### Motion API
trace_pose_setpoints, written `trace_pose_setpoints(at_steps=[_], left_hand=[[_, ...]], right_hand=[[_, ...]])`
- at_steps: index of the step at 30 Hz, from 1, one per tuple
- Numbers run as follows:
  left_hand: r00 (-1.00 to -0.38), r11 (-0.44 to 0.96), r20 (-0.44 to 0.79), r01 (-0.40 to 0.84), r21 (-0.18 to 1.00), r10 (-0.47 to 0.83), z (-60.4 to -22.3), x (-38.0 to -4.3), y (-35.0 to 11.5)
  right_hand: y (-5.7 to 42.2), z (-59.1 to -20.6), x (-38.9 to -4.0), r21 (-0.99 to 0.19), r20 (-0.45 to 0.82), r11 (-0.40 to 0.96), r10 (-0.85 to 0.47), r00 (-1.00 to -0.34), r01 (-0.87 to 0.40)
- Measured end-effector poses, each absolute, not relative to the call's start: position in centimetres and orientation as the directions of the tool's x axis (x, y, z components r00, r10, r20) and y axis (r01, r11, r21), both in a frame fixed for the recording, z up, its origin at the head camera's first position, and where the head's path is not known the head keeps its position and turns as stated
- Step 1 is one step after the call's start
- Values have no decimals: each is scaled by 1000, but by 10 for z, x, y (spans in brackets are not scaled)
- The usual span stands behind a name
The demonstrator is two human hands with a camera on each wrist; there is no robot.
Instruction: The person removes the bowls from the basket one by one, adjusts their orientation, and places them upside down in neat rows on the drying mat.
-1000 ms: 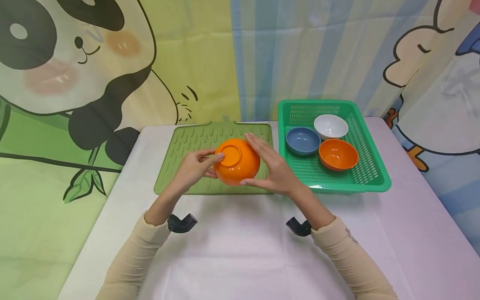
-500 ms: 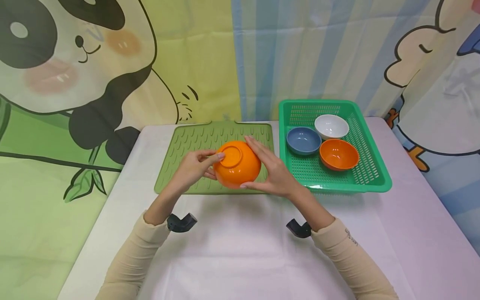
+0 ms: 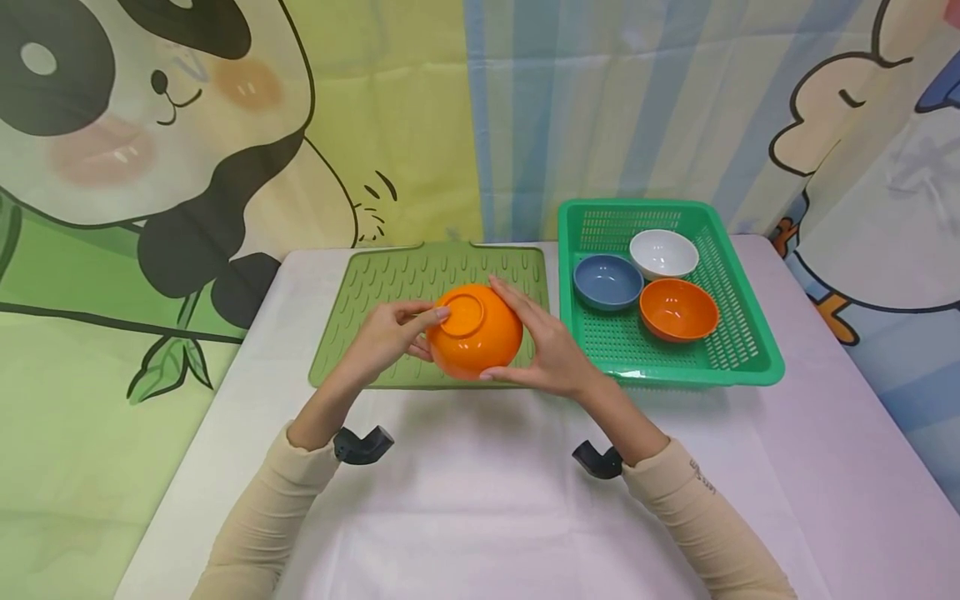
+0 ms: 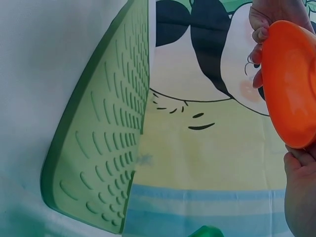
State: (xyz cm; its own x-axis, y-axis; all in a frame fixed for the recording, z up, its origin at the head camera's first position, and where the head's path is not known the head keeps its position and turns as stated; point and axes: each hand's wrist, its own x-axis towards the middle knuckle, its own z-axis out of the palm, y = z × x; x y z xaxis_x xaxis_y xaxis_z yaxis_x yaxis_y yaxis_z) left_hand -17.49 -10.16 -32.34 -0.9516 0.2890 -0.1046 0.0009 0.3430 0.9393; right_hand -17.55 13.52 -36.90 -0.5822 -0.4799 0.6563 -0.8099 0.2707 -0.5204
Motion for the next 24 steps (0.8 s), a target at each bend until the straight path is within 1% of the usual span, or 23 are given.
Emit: trace_pose_setpoints(at_steps=[8,18,21,24], left_hand=[[-955,353,-115,-11,936,275,-325,-176,-103],[-955,356,-122,-18,934,271,-326,-177,-105],[-955,359,-121,-16,933,272,-325,-177,-105],[-956,358,-115,-12,934,269,-323,-177,-107]], right_hand=[[134,-373,-176,-538,639,283,-479,-602,-794],[132,-372,-176,-549,638,281,-467,-612,-787],[130,-369,-175,-555,638,275,-465,-614,-785],[125,-358,-168,-565,638,260,-463,-615,-783]])
